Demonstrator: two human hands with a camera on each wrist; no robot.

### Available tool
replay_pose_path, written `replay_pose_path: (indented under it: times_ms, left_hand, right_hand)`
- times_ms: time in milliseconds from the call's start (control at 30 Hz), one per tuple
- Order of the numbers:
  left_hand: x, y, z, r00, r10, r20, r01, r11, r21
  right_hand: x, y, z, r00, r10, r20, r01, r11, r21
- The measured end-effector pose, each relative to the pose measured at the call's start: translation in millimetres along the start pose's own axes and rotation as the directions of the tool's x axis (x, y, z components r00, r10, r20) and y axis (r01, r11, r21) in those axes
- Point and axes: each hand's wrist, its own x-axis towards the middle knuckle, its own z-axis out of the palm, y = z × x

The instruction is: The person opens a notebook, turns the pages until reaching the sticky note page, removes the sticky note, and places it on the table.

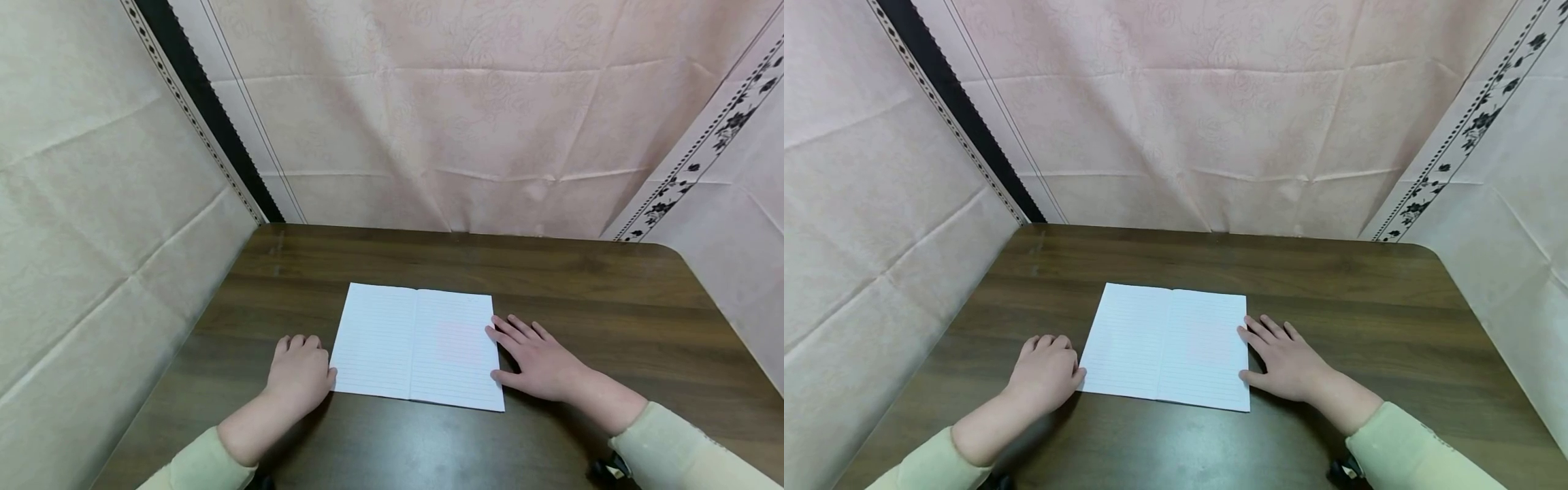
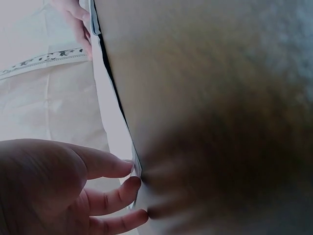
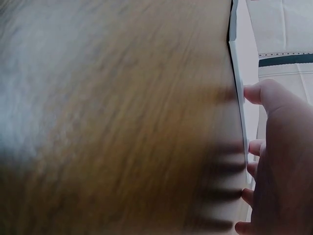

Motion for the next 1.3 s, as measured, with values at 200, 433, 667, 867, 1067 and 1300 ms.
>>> replay_pose_path:
  times_ms: [200,433,667,867,1067,1300]
  left_hand:
    - [1.3,0.7,-0.9,1.0,0.003,-0.027,-0.003,1.0,0.003]
    - [12.9,18.9,-3.8,0.996,0.063,-0.059,-0.067,0.996,-0.054]
    - [28.6,47.1,-3.6,0.956,0.269,-0.114,-0.28,0.955,-0.097]
    - [36.7,67.4,-4.4,0.94,0.34,-0.028,-0.341,0.932,-0.12]
    - [42.9,79.1,0.8,0.946,0.308,0.099,-0.292,0.945,-0.147]
    - [45.7,84.1,5.6,0.944,0.28,0.175,-0.252,0.953,-0.169]
  right_hand:
    - [1,0,-1,0.999,0.02,0.035,-0.02,1.0,0.006]
    - [-1,1,-1,1.0,0.012,0.018,-0.013,1.0,0.016]
    - [0,0,-1,0.997,0.043,0.06,-0.043,0.999,0.003]
    - [3,-3,-1,0.998,0.026,0.049,-0.027,0.999,0.025]
    - [4,-4,-1,0.999,0.018,0.05,-0.02,0.999,0.045]
    - [3,-1,0,0.999,0.013,0.04,-0.015,0.999,0.036]
